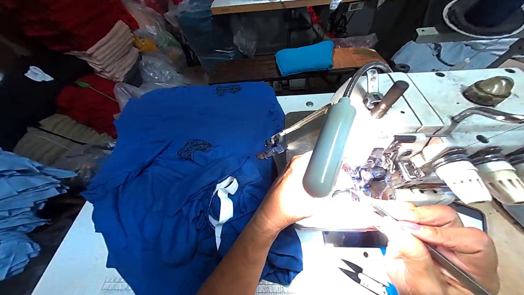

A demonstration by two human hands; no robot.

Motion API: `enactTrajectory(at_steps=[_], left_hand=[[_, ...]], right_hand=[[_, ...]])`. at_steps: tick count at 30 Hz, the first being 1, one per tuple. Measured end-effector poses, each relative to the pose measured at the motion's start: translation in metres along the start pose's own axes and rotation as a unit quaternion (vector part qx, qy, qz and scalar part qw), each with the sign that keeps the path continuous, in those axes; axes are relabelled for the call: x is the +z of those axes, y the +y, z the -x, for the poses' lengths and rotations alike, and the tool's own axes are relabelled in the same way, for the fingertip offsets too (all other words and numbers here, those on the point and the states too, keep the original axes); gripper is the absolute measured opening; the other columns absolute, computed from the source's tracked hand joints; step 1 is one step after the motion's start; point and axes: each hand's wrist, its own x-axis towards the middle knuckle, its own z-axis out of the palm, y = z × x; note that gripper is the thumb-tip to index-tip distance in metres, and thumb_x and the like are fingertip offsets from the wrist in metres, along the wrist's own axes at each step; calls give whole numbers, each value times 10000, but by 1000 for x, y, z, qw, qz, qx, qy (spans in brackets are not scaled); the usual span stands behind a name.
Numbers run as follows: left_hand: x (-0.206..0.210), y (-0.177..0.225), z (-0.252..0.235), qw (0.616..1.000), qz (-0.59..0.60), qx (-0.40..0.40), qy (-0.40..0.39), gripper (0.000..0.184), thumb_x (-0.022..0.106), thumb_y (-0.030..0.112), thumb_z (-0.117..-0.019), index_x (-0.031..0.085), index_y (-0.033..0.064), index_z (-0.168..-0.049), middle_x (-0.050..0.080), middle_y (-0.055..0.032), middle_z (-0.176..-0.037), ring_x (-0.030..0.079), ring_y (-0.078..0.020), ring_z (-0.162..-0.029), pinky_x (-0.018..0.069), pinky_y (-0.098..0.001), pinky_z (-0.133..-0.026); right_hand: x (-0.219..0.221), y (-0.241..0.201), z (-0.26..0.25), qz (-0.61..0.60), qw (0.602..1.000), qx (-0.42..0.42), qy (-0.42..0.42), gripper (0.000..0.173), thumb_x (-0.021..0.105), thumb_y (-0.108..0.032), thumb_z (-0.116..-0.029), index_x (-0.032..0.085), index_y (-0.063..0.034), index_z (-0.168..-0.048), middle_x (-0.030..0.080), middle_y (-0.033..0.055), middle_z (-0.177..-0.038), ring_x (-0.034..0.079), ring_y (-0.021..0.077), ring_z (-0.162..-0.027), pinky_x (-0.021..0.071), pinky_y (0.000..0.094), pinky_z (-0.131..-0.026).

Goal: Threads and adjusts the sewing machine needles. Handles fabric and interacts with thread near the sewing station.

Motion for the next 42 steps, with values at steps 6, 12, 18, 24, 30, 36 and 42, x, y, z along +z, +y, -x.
enactTrajectory(at_steps=[6,12,18,24,30,36,42], left_hand=[[8,1,2,999,-13,-13,38,141,773,125,-847,713,118,-974,692,9,-934,665,-63,-908,561,-241,-803],[8,3,2,999,-22,-12,42,98,757,123,-858,700,112,-938,685,1,-907,661,-65,-879,552,-240,-786],[8,4,3,999,-25,-18,43,101,753,139,-865,707,113,-951,687,6,-897,664,-60,-859,558,-240,-763],[9,4,3,998,-33,-18,45,93,751,130,-860,711,113,-942,692,1,-918,666,-66,-887,558,-247,-789],[7,4,3,999,-10,-12,40,117,746,106,-860,712,106,-973,694,5,-915,665,-56,-880,557,-235,-785],[4,11,13,999,-22,-12,37,197,712,116,-914,722,125,-1110,703,24,-1052,666,-37,-967,572,-218,-841],[9,33,26,985,-39,-27,163,282,653,146,-940,611,80,-1212,697,40,-866,666,-8,-752,568,-168,-666]], right_hand=[[1,-2,2,39,999,-17,-6,152,682,-140,-937,666,-237,-1053,672,-91,-1068,698,94,-995,628,258,-828],[5,-5,4,68,997,-27,-5,137,678,-118,-945,677,-222,-1035,677,-99,-1072,692,81,-1032,617,240,-865],[6,-3,4,60,998,-24,1,141,677,-98,-938,676,-214,-1019,700,-76,-1079,711,117,-1037,636,275,-859],[4,-3,6,82,996,-28,-2,111,674,-117,-941,676,-208,-1003,689,-84,-1074,700,90,-1029,623,250,-862],[3,-1,8,81,996,-25,-1,136,658,-94,-938,683,-213,-998,690,-94,-1077,692,77,-1042,612,237,-873],[5,-4,4,58,998,-11,26,149,665,-93,-936,688,-225,-1004,690,-92,-1062,706,95,-1019,634,269,-847],[5,-6,2,153,988,-19,12,75,621,-126,-939,626,-201,-932,664,-90,-1017,683,63,-1020,611,232,-848]])
